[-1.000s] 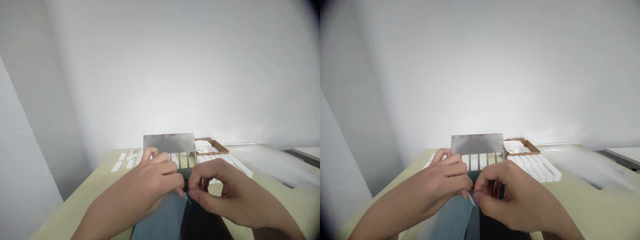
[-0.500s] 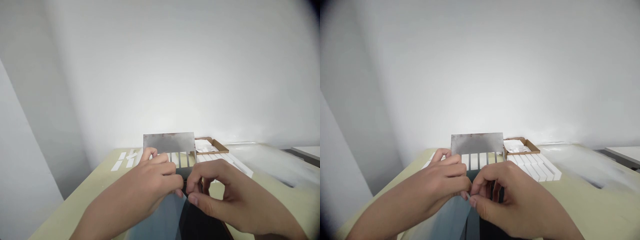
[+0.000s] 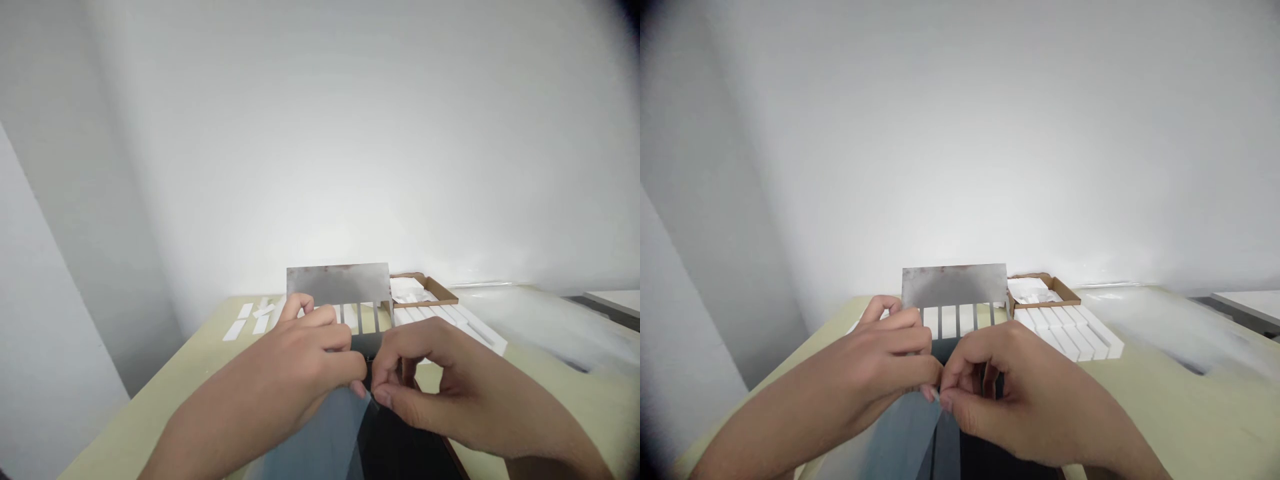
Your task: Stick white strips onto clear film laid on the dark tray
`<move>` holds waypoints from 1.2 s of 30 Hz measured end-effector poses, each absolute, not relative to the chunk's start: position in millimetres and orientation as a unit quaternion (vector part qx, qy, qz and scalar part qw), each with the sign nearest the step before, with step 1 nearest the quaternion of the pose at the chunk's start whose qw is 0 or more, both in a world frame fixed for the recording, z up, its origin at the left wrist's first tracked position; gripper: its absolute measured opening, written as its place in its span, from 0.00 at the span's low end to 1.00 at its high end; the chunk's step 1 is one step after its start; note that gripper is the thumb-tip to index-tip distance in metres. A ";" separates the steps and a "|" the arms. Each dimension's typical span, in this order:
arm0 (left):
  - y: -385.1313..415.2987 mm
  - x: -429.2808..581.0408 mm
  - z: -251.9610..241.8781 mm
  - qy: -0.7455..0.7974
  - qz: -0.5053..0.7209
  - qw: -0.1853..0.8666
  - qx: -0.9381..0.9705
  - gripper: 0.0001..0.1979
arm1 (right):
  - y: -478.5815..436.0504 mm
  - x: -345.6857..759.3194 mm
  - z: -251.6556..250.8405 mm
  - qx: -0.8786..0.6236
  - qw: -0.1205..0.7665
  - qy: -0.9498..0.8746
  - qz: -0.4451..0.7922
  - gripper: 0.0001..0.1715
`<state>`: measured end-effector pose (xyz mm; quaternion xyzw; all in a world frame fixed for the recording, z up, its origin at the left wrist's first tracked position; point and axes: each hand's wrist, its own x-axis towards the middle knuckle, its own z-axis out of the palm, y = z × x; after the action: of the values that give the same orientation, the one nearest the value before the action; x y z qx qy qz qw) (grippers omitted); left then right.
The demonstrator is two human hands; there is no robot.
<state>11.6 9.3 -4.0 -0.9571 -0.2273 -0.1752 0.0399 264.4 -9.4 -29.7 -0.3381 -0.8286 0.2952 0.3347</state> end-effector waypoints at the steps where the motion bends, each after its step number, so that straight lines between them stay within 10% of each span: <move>1: 9.3 11.5 -4.0 -0.225 -0.176 0.042 -0.957 0.17 | -8.8 264.3 -29.9 -0.334 0.334 -0.827 0.304 0.06; 16: 10.8 29.6 -8.3 -0.337 -0.414 0.138 -0.835 0.08 | -6.9 254.3 -20.2 -0.314 0.430 -0.746 0.399 0.07; 36: -6.5 30.3 -4.1 -0.333 -0.372 -0.166 -0.851 0.09 | -9.9 245.2 -29.6 -0.315 0.505 -0.762 0.256 0.06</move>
<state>30.3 -6.5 -4.1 -0.8507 -0.3328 -0.3717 -0.1657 245.2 -9.9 -29.6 -0.3152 -0.7618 0.2562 0.5047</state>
